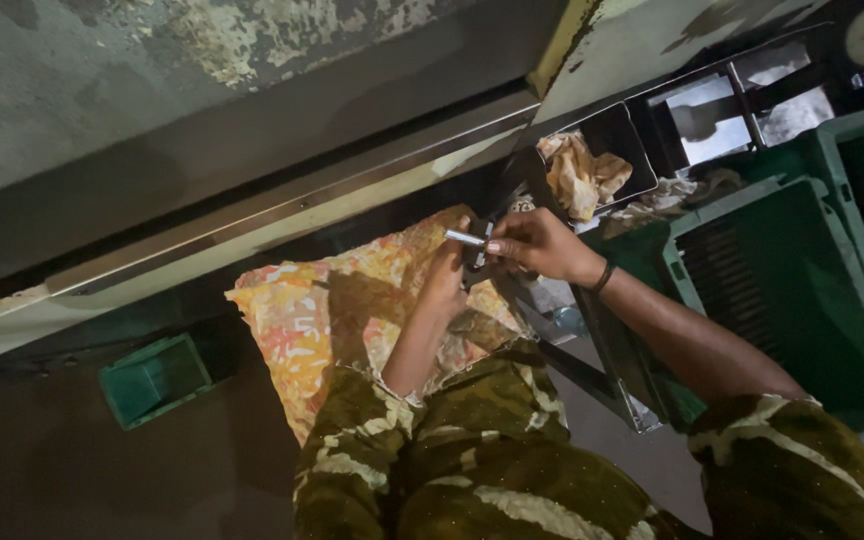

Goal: The person repeatedly picks up small metal parts and a cylindrical tool, inserts the tool into the parts, and places the parts into a green crate. The person also opens and closes a metal door on a large machine during the process.

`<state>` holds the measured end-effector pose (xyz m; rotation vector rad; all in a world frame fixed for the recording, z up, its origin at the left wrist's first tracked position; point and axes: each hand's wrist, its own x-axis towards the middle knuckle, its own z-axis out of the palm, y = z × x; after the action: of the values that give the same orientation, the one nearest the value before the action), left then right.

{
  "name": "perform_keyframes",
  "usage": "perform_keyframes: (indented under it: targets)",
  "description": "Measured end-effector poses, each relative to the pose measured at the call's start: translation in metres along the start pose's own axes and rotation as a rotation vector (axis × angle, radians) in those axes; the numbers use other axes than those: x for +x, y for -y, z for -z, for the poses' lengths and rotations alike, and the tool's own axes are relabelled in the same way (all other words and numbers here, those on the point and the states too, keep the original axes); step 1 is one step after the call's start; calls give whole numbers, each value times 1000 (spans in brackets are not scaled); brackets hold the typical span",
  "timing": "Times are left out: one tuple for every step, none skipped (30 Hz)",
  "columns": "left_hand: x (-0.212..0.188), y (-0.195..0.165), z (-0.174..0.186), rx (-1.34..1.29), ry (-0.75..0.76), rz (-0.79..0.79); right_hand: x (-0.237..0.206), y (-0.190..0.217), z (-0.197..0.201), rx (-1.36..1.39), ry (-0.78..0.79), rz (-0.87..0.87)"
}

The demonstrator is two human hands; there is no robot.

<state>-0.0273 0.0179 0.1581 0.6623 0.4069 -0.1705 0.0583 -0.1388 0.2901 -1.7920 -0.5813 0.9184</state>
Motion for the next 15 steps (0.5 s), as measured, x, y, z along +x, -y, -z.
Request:
perform_keyframes:
  targets:
    - [0,0,1,-4,8,0,-1,1,-1,-4,1,-33]
    - [2,0,2,1,-24,14,-1,1,-1,14,-3,-56]
    - [5,-2,2,5,-56,28,0,2,-2,33,-7,-79]
    - [5,-3,3,9,-88,42,-1,1,-3,53,-10,-102]
    - [5,-3,4,11,-73,48,-1,1,-3,52,14,-62]
    - [6,-4,5,13,-54,53,-1,0,-2,49,36,-20]
    - [7,-4,6,16,-37,58,0,-1,-1,46,58,23]
    - [7,-4,8,18,-25,60,0,-2,0,68,74,13]
    - [7,-2,10,20,-16,63,1,-4,0,90,90,3]
    - [8,-1,13,22,-6,65,2,-6,1,112,106,-6]
    - [9,2,15,-6,-14,66,2,-9,1,68,110,-26]
    - [11,5,17,-32,-21,67,2,-11,2,25,113,-45]
    - [13,8,19,-59,-29,70,3,-14,3,-18,115,-64]
    - [15,11,21,-80,-23,96,4,-16,0,-42,102,50]
    - [17,13,23,-102,-17,122,6,-18,-5,-67,89,165]
